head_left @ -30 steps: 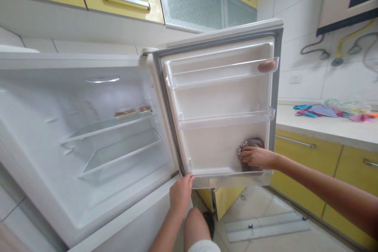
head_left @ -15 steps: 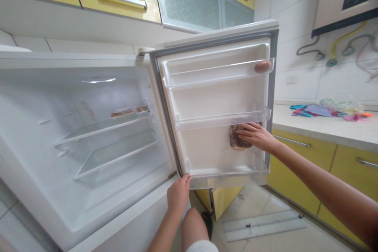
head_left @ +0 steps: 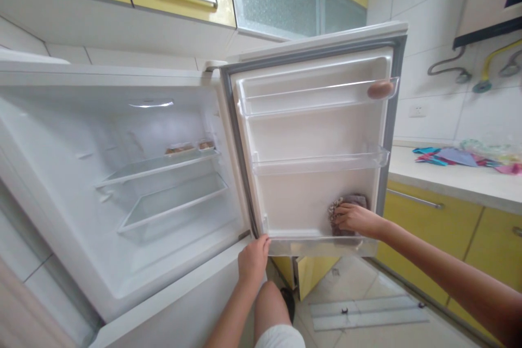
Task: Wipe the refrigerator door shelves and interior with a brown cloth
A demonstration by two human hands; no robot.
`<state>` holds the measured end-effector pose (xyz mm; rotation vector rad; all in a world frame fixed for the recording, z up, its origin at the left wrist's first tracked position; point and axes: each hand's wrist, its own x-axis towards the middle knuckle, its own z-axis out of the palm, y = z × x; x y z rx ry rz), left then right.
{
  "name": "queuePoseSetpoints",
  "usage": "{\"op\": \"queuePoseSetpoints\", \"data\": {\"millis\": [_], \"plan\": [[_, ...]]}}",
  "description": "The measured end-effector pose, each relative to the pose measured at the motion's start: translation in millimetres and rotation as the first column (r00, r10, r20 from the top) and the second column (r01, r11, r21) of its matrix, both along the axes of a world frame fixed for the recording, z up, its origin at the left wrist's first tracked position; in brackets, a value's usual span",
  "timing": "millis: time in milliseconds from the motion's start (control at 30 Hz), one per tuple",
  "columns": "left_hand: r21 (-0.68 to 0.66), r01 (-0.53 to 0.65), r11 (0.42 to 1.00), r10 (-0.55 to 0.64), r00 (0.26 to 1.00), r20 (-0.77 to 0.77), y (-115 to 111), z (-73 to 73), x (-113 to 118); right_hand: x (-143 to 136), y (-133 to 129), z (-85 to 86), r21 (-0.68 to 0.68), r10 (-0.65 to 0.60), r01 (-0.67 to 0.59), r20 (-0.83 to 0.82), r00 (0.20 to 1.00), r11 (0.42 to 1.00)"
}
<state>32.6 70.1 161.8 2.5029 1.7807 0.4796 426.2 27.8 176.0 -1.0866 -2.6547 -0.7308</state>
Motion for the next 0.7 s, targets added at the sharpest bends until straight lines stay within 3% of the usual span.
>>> {"op": "queuePoseSetpoints", "data": {"millis": [233, 467, 600, 700], "plan": [[-0.014, -0.001, 1.000, 0.002, 1.000, 0.029, 0.5, -4.4, 0.9, -50.4, 24.4, 2.1, 0.020, -0.044, 0.043, 0.033, 0.999, 0.999], [-0.017, 0.004, 1.000, -0.003, 0.999, 0.032, 1.5, -2.8, -0.2, -104.7, 45.1, -2.3, 0.135, -0.203, 0.233, -0.204, 0.958, 0.963], [-0.019, -0.001, 1.000, 0.002, 1.000, 0.031, 2.3, -2.2, -0.6, -110.2, 47.9, -5.0, 0.295, -0.209, 0.369, -0.458, 0.864, 0.881], [-0.019, -0.009, 1.000, 0.010, 0.999, 0.035, 1.8, -2.5, -0.2, -100.9, 43.8, -3.7, 0.351, -0.188, 0.544, -0.684, 0.705, 0.762]]}}
